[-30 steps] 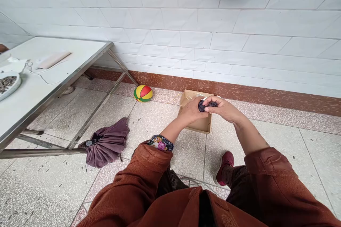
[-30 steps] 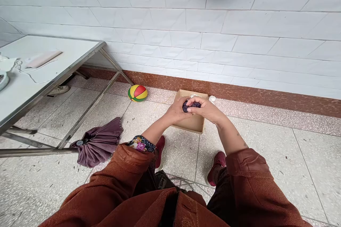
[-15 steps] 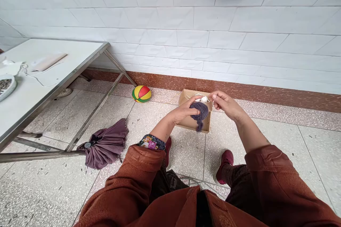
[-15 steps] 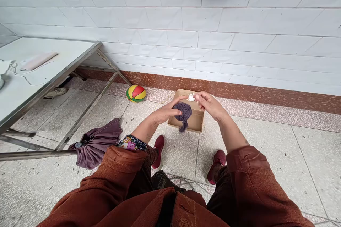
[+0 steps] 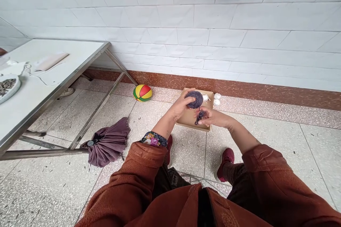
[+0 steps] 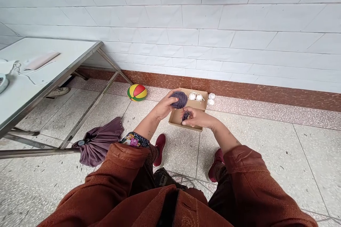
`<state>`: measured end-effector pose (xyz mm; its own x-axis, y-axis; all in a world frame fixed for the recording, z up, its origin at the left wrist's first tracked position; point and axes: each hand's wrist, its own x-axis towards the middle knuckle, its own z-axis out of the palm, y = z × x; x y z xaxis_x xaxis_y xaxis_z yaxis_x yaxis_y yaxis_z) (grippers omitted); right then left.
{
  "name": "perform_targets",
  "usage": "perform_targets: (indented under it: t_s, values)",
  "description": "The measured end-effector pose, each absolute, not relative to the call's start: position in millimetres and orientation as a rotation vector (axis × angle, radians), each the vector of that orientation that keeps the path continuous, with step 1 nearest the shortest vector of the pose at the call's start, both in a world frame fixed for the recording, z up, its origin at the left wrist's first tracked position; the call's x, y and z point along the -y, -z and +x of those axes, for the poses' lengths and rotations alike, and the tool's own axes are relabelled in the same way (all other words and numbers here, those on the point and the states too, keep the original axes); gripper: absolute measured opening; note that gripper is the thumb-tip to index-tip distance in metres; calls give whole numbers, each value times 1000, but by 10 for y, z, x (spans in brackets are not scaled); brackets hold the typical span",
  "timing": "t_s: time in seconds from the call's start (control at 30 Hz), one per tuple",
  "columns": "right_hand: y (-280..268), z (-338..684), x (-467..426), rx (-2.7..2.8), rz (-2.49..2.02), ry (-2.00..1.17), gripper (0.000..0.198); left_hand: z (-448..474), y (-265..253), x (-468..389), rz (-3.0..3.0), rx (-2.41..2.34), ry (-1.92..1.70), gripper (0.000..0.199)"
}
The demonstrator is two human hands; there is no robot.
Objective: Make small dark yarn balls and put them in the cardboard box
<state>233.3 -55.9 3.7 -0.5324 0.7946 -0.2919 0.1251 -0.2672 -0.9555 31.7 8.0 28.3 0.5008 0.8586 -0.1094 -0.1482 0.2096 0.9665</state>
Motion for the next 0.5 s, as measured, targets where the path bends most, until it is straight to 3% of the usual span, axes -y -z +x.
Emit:
perform_targets:
  t_s: [0.13,0.27,0.5]
  values:
    - [-26,2241,594,1534,-1230,-1811,41,328,-308,-79,1106,-830,-802,53]
    - [-93,2328,641,1605,-1328,-1640,37,316,-254,-127,1196,-925,-749,53]
    - [-178,2553,792,1625,-1553,-861,31,379,215,-228,1787,-1201,-546,63]
